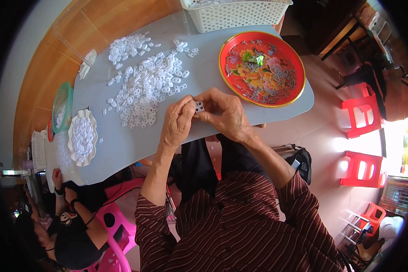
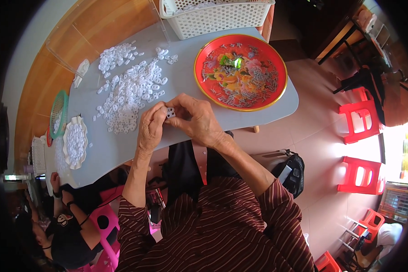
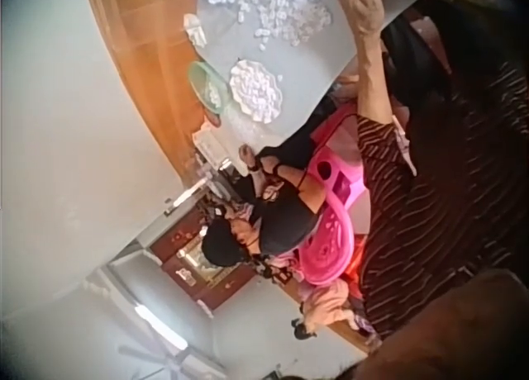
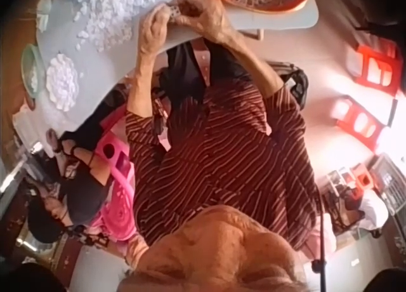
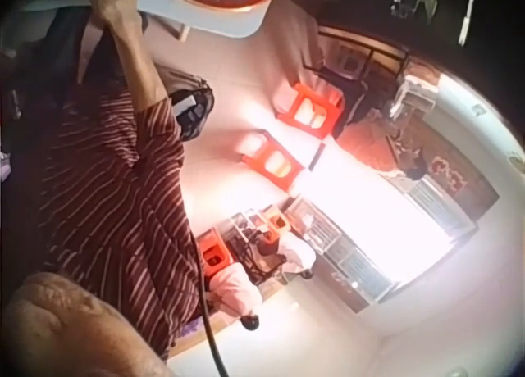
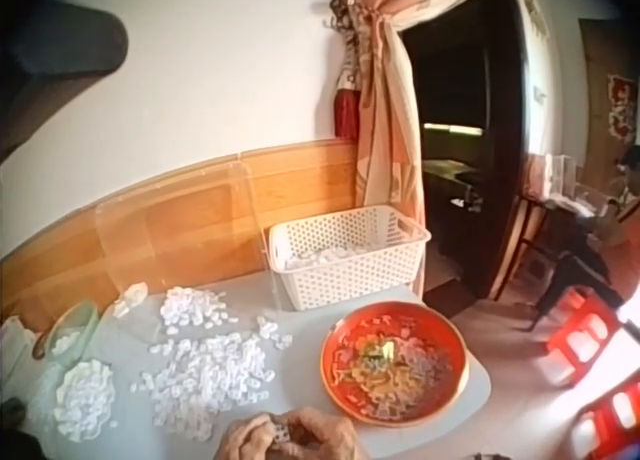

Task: Assembling small white plastic ring-like components by hand at a table.

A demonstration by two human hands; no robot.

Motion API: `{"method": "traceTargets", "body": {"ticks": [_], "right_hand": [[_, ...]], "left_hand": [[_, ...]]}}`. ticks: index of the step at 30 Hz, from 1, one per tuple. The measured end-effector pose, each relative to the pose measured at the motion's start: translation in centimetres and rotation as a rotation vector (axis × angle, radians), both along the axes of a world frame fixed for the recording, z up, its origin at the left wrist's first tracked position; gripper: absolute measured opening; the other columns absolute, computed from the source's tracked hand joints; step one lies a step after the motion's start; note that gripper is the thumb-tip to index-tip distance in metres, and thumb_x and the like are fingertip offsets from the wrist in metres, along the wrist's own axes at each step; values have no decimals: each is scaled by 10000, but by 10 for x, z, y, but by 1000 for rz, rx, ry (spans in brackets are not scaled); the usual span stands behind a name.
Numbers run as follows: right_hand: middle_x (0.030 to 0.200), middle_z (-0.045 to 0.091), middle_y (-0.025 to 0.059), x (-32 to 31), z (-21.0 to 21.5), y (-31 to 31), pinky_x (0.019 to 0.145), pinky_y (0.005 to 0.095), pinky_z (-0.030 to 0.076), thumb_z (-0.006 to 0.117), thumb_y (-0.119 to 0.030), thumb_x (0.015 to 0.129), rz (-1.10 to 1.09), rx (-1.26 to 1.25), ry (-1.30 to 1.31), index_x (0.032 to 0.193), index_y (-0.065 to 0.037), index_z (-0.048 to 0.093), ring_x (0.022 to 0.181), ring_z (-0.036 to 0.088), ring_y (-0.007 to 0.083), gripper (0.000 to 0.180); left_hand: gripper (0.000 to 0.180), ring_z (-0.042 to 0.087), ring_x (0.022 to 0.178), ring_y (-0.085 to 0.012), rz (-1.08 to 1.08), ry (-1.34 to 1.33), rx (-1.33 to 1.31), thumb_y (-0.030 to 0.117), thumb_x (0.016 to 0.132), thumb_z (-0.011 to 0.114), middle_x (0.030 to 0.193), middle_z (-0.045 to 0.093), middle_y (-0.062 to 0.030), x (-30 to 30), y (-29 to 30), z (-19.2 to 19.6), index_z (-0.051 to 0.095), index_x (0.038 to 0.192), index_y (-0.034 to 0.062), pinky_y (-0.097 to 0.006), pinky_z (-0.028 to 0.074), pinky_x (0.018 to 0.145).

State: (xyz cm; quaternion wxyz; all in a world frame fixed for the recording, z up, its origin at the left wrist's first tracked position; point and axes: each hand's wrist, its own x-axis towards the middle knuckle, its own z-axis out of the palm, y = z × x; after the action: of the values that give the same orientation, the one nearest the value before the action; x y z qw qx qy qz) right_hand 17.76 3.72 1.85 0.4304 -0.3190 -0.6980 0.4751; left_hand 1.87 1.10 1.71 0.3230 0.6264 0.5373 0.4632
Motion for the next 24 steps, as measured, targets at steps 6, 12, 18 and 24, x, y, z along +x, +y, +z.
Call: {"method": "traceTargets", "body": {"ticks": [6,12,18,24], "right_hand": [[668,511,-5,2,-2,-1,548,218,417,729,-55,774,16,45,-14,936,-2,572,609,462,39,231],[627,530,58,0,-1,0,528,269,423,722,-39,751,18,-12,31,876,-12,544,557,488,104,218],[624,564,76,2,-3,-1,518,278,425,722,-58,765,-33,64,6,843,-6,541,545,509,106,204],[712,644,85,-1,1,-3,617,255,507,690,-49,810,-2,-92,135,893,24,576,713,636,106,158]], "left_hand": [[177,313,557,-143,-34,29,30,141,884,428,602,329,-105,-1,-1,-1,426,811,-21,-313,340,506],[164,320,549,-142,-39,38,-21,129,873,436,597,337,-109,-1,-2,2,446,817,-25,-315,338,498],[191,359,550,-151,-74,-22,-31,148,879,418,598,356,-115,2,-1,3,458,818,-28,-333,356,523],[266,410,562,-187,-143,-9,6,228,916,428,625,410,-136,-1,3,7,464,840,-24,-341,359,546]]}}
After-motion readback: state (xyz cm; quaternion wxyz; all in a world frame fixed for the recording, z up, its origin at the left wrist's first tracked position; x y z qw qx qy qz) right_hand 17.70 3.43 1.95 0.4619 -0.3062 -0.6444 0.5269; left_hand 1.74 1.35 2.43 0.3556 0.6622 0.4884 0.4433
